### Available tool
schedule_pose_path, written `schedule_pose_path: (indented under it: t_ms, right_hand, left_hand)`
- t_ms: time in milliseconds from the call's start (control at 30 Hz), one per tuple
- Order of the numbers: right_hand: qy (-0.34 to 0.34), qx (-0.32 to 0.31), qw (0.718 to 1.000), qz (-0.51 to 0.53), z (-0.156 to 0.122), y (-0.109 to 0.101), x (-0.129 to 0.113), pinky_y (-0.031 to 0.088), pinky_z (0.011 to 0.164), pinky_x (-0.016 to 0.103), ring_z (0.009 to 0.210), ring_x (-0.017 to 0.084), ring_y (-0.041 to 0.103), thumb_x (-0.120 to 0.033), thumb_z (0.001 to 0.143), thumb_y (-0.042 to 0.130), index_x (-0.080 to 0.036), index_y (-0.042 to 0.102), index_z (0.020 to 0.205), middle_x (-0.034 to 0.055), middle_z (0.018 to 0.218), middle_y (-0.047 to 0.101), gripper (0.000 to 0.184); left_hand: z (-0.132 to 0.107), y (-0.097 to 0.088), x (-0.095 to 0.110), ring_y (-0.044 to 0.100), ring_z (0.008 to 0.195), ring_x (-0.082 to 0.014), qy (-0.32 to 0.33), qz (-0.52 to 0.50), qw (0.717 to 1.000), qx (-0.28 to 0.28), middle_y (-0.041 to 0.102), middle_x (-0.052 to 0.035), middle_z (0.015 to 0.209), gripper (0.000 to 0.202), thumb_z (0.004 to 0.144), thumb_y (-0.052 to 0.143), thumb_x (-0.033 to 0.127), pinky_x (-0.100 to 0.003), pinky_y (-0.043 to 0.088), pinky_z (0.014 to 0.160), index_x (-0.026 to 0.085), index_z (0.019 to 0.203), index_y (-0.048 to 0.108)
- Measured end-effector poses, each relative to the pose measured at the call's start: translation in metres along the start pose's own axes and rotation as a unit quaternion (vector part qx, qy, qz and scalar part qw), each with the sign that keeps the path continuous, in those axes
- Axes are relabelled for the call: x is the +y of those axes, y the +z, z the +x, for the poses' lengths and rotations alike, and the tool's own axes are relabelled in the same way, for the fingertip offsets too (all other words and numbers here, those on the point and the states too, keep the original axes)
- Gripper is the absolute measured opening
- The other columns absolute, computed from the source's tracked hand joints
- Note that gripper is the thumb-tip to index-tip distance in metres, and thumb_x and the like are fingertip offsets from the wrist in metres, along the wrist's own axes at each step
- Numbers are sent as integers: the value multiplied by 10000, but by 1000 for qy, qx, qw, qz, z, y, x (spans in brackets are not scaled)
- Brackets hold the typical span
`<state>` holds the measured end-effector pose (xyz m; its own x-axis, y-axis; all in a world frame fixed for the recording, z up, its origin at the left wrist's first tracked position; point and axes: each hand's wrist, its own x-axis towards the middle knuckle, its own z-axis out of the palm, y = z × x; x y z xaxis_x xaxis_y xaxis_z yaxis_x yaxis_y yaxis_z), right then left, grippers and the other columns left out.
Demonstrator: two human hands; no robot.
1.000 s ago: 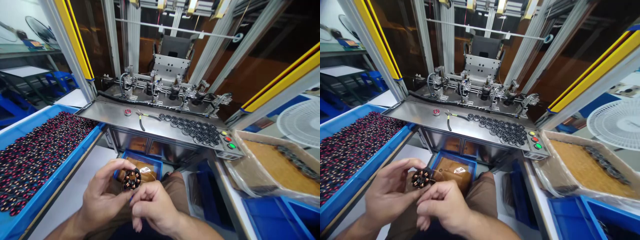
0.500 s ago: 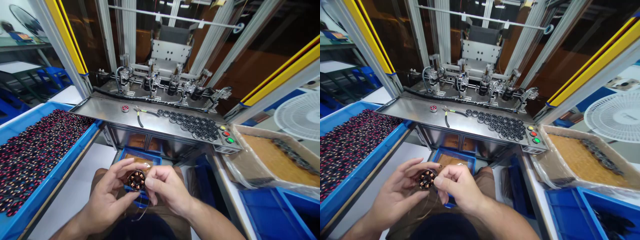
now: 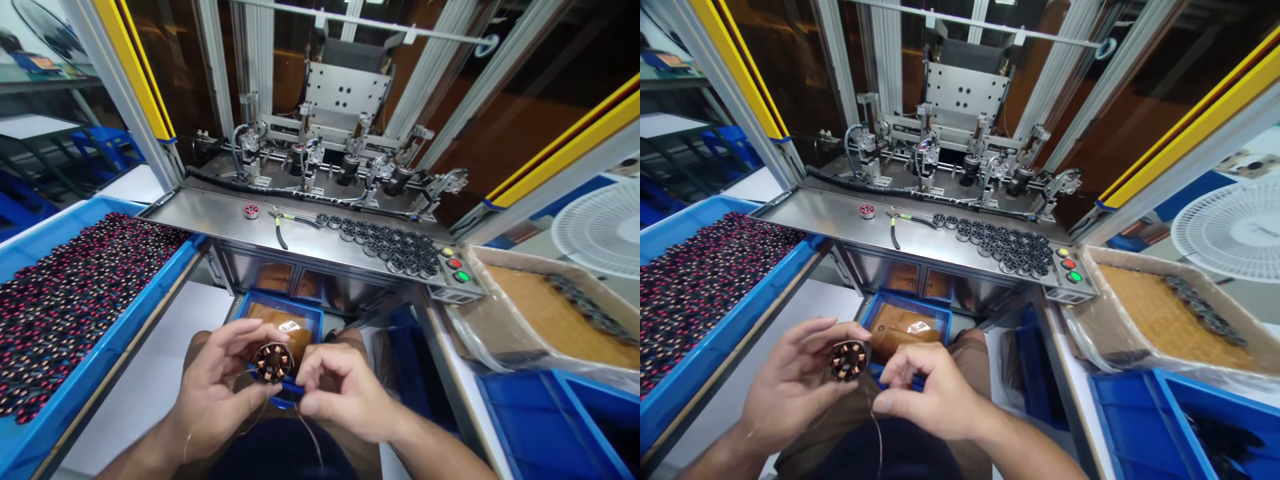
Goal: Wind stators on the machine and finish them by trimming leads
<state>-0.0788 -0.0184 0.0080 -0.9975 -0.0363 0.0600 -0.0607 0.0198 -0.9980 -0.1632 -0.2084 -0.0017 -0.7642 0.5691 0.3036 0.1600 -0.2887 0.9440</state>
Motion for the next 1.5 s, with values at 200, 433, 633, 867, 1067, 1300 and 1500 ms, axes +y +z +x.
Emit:
schedule_pose_path:
  t_ms: [200, 433, 633, 867, 1067, 1300, 1500]
  right_hand:
    - [-61, 94, 994, 4, 5, 9, -16, 389, 615, 270, 641, 118, 472, -405, 698, 814, -186, 561, 754, -21, 703, 530, 339]
    - [-46, 133, 987, 81, 2, 25, -5, 371, 626, 280, 663, 123, 449, -343, 905, 611, -192, 525, 780, -17, 723, 488, 214]
    - [-80, 154, 982, 79, 0, 32, 1, 385, 641, 272, 691, 123, 474, -297, 926, 583, -192, 531, 798, -9, 752, 507, 174]
    - [-99, 155, 982, 38, -3, 40, 6, 413, 677, 295, 718, 142, 491, -266, 930, 567, -197, 518, 802, 6, 762, 517, 154]
    - [-118, 136, 982, 48, 2, 41, 7, 436, 772, 338, 845, 176, 497, -327, 892, 622, -218, 501, 938, 32, 910, 497, 169]
    - [-61, 181, 976, 100, 9, 52, 8, 421, 780, 328, 829, 161, 484, -310, 1009, 411, -219, 461, 864, 20, 867, 488, 178]
    - [-111, 199, 972, 60, 6, 49, 15, 419, 874, 367, 964, 194, 503, -346, 937, 556, -239, 496, 1039, 45, 1018, 496, 160]
  left_hand:
    - [-7, -4, -10, 662, 1125, -133, 67, 103, 992, -41, 699, 2, 1236, 686, 794, 675, -11, -198, 510, 987, 340, 1351, 481]
    - [-4, 2, 3, 702, 1042, -196, -72, -43, 996, -33, 690, -62, 1227, 555, 839, 658, 54, -303, 607, 857, 340, 1292, 511]
    - [4, 1, 2, 704, 963, -193, -118, -152, 979, -65, 658, -113, 1262, 369, 817, 720, 183, -288, 587, 855, 248, 1174, 653]
    - [4, 13, -7, 678, 985, -189, -34, -63, 997, 44, 690, -61, 1059, 390, 656, 844, 149, -216, 566, 817, 231, 1013, 710]
    - [-8, 11, -10, 705, 983, -205, 73, 92, 990, 74, 736, -45, 1060, 562, 671, 771, 5, -288, 583, 885, 262, 1156, 645]
    - [-11, 5, -16, 680, 1048, -247, 135, 143, 978, 65, 727, -57, 1102, 590, 659, 739, -37, -382, 592, 898, 268, 1155, 642]
    - [-7, 3, -14, 701, 1013, -259, 140, 177, 973, 43, 741, -72, 1074, 552, 668, 749, -15, -392, 594, 887, 255, 1140, 651]
